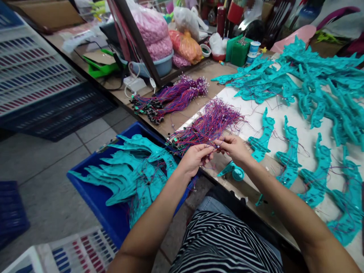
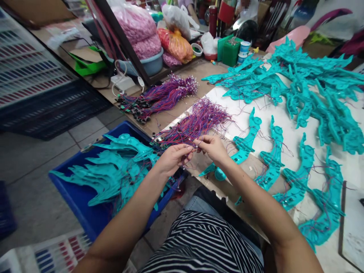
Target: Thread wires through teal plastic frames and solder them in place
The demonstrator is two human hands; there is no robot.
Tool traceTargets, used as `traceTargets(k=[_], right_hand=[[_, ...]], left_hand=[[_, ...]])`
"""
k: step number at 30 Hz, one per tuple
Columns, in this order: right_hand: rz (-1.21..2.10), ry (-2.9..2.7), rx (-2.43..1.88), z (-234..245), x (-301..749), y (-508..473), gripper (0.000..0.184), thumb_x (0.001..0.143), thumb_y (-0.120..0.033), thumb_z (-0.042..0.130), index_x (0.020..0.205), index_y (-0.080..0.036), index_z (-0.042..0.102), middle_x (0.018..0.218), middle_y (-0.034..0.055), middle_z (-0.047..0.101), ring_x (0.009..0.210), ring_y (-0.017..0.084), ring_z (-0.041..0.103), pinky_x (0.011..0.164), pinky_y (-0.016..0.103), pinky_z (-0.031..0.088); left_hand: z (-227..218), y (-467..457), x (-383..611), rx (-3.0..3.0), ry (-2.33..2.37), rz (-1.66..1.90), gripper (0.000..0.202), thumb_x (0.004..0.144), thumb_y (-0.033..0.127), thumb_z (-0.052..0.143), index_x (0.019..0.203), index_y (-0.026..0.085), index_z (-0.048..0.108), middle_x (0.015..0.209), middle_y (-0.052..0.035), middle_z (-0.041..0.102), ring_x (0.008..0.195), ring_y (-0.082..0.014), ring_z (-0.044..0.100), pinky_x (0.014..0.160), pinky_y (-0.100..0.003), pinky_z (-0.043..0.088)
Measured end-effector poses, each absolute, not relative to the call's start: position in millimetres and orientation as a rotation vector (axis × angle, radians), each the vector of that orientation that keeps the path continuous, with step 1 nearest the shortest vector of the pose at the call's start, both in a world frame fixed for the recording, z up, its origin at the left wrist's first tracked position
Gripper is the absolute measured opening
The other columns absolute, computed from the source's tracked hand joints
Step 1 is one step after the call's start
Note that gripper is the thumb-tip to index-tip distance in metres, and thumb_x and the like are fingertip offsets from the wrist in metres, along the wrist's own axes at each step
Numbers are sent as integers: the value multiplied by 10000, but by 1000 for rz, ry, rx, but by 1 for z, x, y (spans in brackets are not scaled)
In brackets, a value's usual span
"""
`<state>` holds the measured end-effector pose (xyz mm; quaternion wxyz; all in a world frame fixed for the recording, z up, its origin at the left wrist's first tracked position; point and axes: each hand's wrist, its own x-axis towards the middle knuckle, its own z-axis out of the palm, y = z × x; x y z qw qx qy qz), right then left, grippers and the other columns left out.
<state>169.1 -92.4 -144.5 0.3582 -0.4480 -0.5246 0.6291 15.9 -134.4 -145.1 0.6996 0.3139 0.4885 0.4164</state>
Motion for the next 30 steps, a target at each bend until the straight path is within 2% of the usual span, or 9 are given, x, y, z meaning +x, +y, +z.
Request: traceTargets(k=[7,12,15,18,23,28,30], right_hand=[[1286,-1416,-1206,-149,162,-95,361,692,-532,676,644,-186,588,523,-31,550,481,95,485,465,224,362],[1407,-1280,-1169,-148,159,-100,354,690,-527,674,686,-191,562,548,-19,597,433,90,497,421,215,348],[1468,-1243,-1147,-147,159,-101,377,670,-538,699,678,-192,548,510,-36,565,418,83,485,408,204,331],[1504,-1287,-1114,-147,163,-99,388,666,-533,715,648,-195,525,473,-56,518,404,72,452,411,200,327],[1488,-1429,-1128,-147,172,-95,367,707,-529,680,683,-195,530,527,-41,560,382,61,388,393,207,284],[1324,-1648,-1099,-149,180,-91,277,763,-446,610,676,-188,554,555,-21,564,492,91,468,468,213,340],[1265,-1749,-1068,-148,182,-89,249,784,-406,574,669,-186,552,576,-10,575,533,99,494,507,220,366]], left_hand=[[-150,-133,15,698,1095,1009,367,598,454,796,696,128,658,540,-13,602,425,-59,436,393,-184,136],[-150,-133,19,657,1150,1091,336,641,446,764,689,124,678,560,-44,642,470,-84,492,407,-186,179],[-151,-132,19,593,1155,1109,288,609,386,776,680,118,698,586,-34,643,487,-81,491,404,-188,198],[-151,-130,16,525,1103,1102,237,546,307,802,632,118,687,532,4,575,480,-79,471,401,-191,234],[-146,-128,12,496,1062,1018,194,530,199,801,680,106,718,552,2,593,465,-64,456,412,-188,258],[-144,-124,8,506,1054,938,184,557,155,788,727,102,741,509,12,566,456,-62,463,414,-174,255],[-146,-123,7,534,1066,926,177,571,155,791,735,103,746,540,0,595,466,-63,478,421,-173,274]])
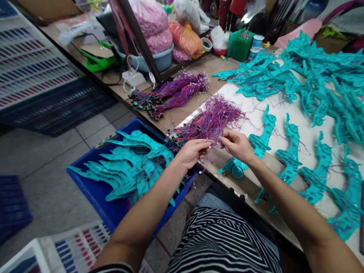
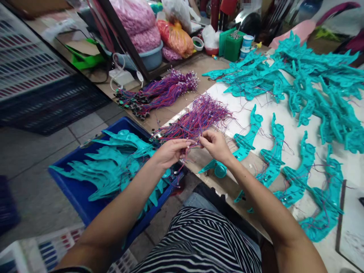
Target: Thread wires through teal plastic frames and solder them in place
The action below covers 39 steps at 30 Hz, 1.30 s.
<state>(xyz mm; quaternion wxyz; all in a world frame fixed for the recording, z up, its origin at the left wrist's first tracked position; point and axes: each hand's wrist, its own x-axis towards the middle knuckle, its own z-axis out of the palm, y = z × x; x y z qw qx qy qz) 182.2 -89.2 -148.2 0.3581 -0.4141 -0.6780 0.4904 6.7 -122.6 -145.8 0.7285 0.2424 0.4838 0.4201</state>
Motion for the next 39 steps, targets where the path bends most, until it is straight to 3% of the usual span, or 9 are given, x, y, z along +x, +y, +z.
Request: traceTargets(k=[4,10,15,19,23,28,31,39], right_hand=[[1079,-1923,-1088,-145,186,-89,195,817,-302,520,660,-188,541,583,-11,575,532,93,465,529,225,343],[930,-1954,-1148,-145,186,-88,190,826,-286,513,670,-187,555,572,-12,557,542,104,462,539,235,339],[1162,-1666,-1149,-148,180,-87,201,774,-351,575,663,-184,564,563,-15,572,499,95,484,486,220,366],[1472,-1349,-1112,-146,174,-89,275,718,-436,652,646,-190,552,452,-67,497,322,51,330,337,204,235],[1604,-1159,-1043,-146,173,-91,323,655,-452,722,619,-184,546,463,-56,546,305,30,313,307,185,194],[1547,-1056,-1077,-150,175,-91,322,642,-439,732,633,-184,536,512,-34,619,298,28,345,302,175,217],[1483,-1055,-1107,-150,175,-91,328,645,-450,723,655,-191,522,597,-9,681,302,35,383,298,177,236],[1212,-1212,-1253,-157,173,-88,247,761,-431,590,694,-208,507,537,-17,619,348,87,450,346,202,310]], left_hand=[[-149,-119,5,605,1094,895,208,561,176,816,746,108,749,620,-24,645,484,-71,507,419,-180,277],[-151,-119,3,698,1109,880,218,564,248,837,705,115,738,503,4,573,436,-58,449,414,-180,269],[-152,-123,6,789,1135,915,281,582,302,829,778,114,755,496,1,591,425,-59,453,410,-175,264],[-153,-126,14,774,1124,1033,269,601,275,802,830,139,765,511,10,605,446,-69,482,431,-173,287],[-157,-128,23,767,1148,1171,183,577,205,786,751,151,765,580,7,648,479,-64,482,456,-176,317],[-163,-131,30,742,1157,1292,243,604,227,780,833,144,770,544,10,624,459,-60,454,422,-169,255],[-163,-132,33,734,1101,1323,285,617,260,777,879,153,747,622,-9,672,457,-61,475,397,-163,227],[-159,-134,34,751,1060,1268,282,642,298,757,877,151,710,652,-30,697,435,-57,451,387,-163,233]])
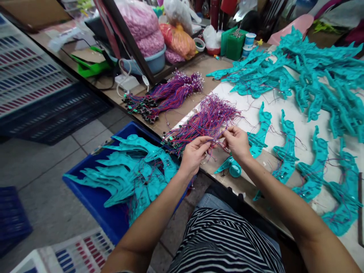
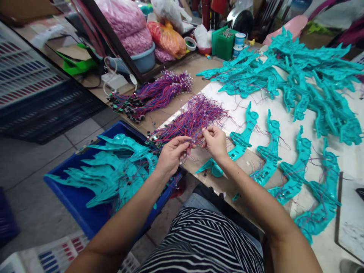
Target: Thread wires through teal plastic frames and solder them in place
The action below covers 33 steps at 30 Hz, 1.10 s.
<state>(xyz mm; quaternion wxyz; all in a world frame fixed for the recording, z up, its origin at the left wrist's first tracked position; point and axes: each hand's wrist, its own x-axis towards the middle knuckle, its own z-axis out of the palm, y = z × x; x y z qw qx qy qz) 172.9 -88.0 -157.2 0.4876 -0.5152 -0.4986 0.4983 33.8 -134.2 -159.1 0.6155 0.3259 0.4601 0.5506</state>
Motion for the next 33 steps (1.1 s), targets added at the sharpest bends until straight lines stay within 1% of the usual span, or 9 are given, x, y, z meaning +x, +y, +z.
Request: traceTargets(k=[4,7,10,13,18,22,27,30,33], right_hand=[[735,-1502,-1347,-162,174,-88,195,835,-384,525,743,-212,529,610,-9,618,492,113,535,487,224,385],[434,-1657,-1420,-161,182,-85,162,857,-324,498,746,-217,547,606,-7,594,546,131,546,579,251,396],[317,-1680,-1450,-157,190,-76,119,834,-278,512,742,-219,560,618,4,594,575,149,555,623,273,411],[473,-1598,-1379,-153,190,-70,104,814,-285,542,731,-222,544,615,-1,602,595,148,583,607,263,436],[1278,-1140,-1147,-146,177,-72,232,751,-363,634,771,-219,454,664,-12,672,441,97,568,369,189,347],[1579,-888,-1004,-144,175,-74,275,747,-330,671,810,-219,428,726,-9,709,464,75,595,384,159,402],[1392,-941,-957,-149,177,-72,313,805,-370,668,838,-239,385,789,-25,697,687,113,702,658,244,577],[1090,-1190,-964,-157,177,-74,261,849,-408,622,862,-244,419,870,-2,673,798,132,699,788,300,574],[847,-1406,-1008,-161,178,-78,149,894,-360,553,877,-238,470,953,38,663,892,158,674,874,335,539]], left_hand=[[-151,-136,35,726,1073,1297,295,629,300,757,878,151,707,625,-25,690,480,-77,518,421,-165,293],[-145,-136,32,702,1084,1354,268,611,292,753,832,153,692,597,-15,679,455,-68,495,405,-165,256],[-143,-136,27,698,1076,1334,260,599,282,746,812,148,682,586,-20,674,440,-63,477,394,-168,214],[-143,-134,23,657,1074,1252,269,578,271,742,802,142,666,578,-19,666,419,-62,463,383,-170,176],[-146,-131,21,557,1049,1175,312,556,256,756,818,138,635,578,-16,660,432,-67,478,384,-162,183],[-147,-132,21,564,1010,1122,333,573,260,768,848,142,620,581,-7,660,425,-62,475,387,-160,185],[-146,-132,20,600,1006,1175,343,573,274,761,850,160,594,575,3,665,395,-60,454,376,-170,183],[-145,-130,17,637,1017,1217,329,573,283,748,836,165,590,568,8,662,375,-53,425,368,-175,165],[-144,-129,15,659,1022,1212,321,585,292,742,837,163,591,556,14,652,365,-48,406,368,-173,162]])
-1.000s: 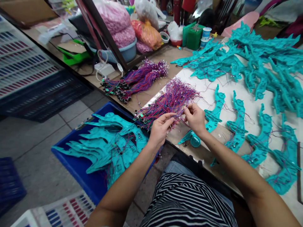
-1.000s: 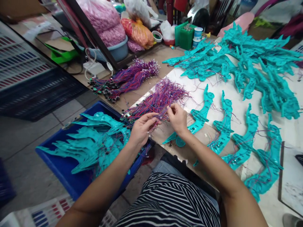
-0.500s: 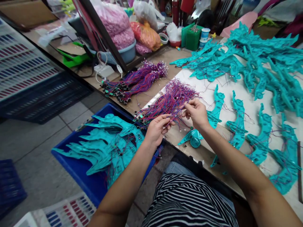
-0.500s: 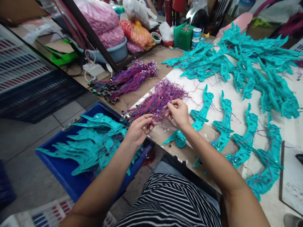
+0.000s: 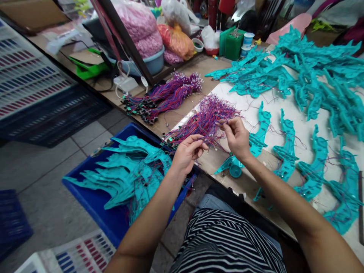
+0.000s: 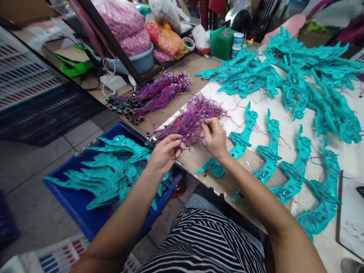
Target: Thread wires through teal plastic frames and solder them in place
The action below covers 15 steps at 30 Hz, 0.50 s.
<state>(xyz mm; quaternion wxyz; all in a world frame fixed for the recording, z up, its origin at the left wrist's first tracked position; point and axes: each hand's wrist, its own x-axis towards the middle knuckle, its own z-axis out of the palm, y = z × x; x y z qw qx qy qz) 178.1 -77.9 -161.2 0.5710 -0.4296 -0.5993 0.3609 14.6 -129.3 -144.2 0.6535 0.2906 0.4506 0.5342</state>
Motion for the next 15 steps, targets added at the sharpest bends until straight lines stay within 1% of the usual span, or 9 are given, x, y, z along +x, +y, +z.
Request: traceTargets(k=[4,7,10,12,15], right_hand=[[656,-1586,-1064,-158,176,-84,84,904,-310,522,873,-235,499,1006,68,664,944,195,661,868,350,518],[691,-1623,-1062,-154,172,-89,85,919,-316,503,888,-237,499,1019,69,674,942,196,671,845,341,523],[765,-1586,-1051,-152,170,-93,101,921,-339,505,905,-239,501,1005,61,675,929,187,674,864,337,524],[751,-1576,-1053,-152,171,-93,97,921,-337,501,911,-240,503,999,60,672,938,186,675,868,336,522],[667,-1632,-1069,-151,174,-94,72,921,-305,489,906,-237,505,1025,75,673,968,196,673,862,343,520]], left_hand=[[-142,-129,15,657,1041,1201,336,576,311,762,818,157,587,556,11,647,376,-48,412,365,-171,166],[-141,-128,18,670,1089,1179,346,562,336,798,778,149,603,545,8,634,395,-47,426,370,-169,175],[-141,-127,20,703,1131,1143,344,542,343,830,726,136,627,515,9,614,396,-44,421,382,-173,197],[-144,-126,20,731,1156,1145,324,549,350,832,680,131,633,519,-1,619,402,-46,426,388,-179,214],[-150,-125,21,770,1231,1272,294,592,366,813,664,132,651,575,-16,649,425,-49,429,401,-185,246]])
